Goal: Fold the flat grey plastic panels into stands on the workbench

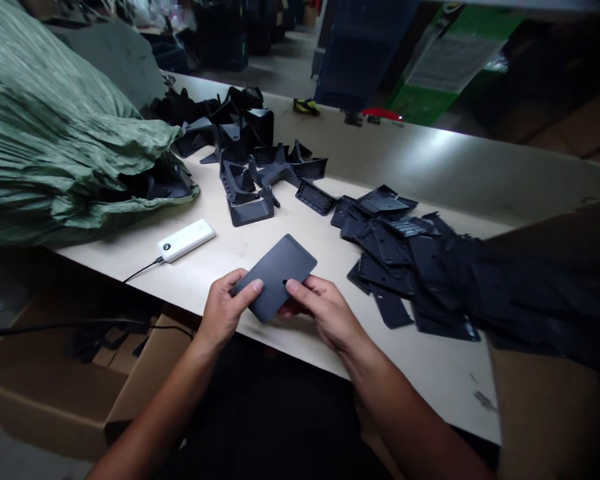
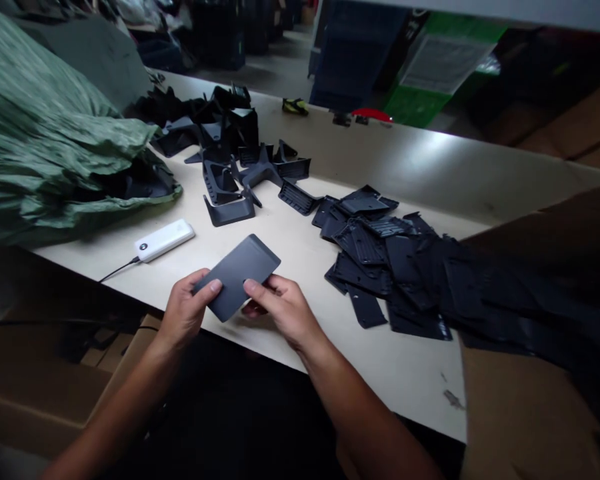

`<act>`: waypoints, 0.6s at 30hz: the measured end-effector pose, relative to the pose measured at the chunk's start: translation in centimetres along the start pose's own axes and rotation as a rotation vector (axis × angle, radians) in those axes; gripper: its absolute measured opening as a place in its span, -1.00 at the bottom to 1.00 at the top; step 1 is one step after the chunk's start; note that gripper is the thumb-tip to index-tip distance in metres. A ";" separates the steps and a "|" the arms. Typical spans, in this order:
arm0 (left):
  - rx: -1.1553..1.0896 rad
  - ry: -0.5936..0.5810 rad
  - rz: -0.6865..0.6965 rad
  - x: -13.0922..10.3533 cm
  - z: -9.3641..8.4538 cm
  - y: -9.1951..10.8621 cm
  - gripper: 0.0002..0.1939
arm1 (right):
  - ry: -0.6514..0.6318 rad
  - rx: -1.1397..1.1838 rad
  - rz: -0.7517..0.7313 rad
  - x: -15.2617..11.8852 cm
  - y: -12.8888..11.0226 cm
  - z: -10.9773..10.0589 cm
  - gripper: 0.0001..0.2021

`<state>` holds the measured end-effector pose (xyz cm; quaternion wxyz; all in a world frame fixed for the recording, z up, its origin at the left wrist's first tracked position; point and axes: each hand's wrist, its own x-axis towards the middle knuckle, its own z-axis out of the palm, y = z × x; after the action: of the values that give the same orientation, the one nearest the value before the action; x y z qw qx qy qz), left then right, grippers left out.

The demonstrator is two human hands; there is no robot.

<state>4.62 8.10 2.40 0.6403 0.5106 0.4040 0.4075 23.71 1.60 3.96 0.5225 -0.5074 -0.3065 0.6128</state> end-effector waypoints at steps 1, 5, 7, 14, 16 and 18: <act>0.009 -0.021 -0.009 -0.3 0.1 -0.1 -0.66 | 0.015 0.048 -0.008 0.0 0.2 0.4 -0.57; -0.125 -0.054 -0.076 -0.9 -0.1 -0.7 -0.65 | 0.002 -0.016 -0.096 -0.7 0.1 1.1 -0.64; -0.278 -0.068 -0.144 -1.0 -0.3 -0.8 -0.59 | -0.089 -0.177 -0.103 -1.7 -0.2 1.0 -0.68; -0.453 -0.265 -0.459 -0.7 0.7 0.3 -0.45 | -0.260 -0.783 -0.214 -4.3 0.6 0.7 -0.84; -0.508 -0.295 -0.495 -1.0 1.5 0.4 -0.58 | -0.246 -0.685 -0.199 -4.7 1.3 0.7 -0.80; -0.560 -0.235 -0.463 -1.6 2.6 0.3 -0.71 | -0.211 -0.514 -0.193 -5.0 2.0 0.8 -0.74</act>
<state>6.45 5.85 3.24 0.8722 0.2540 0.3056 0.2854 21.96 -3.57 3.91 0.3979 -0.5250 -0.5513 0.5120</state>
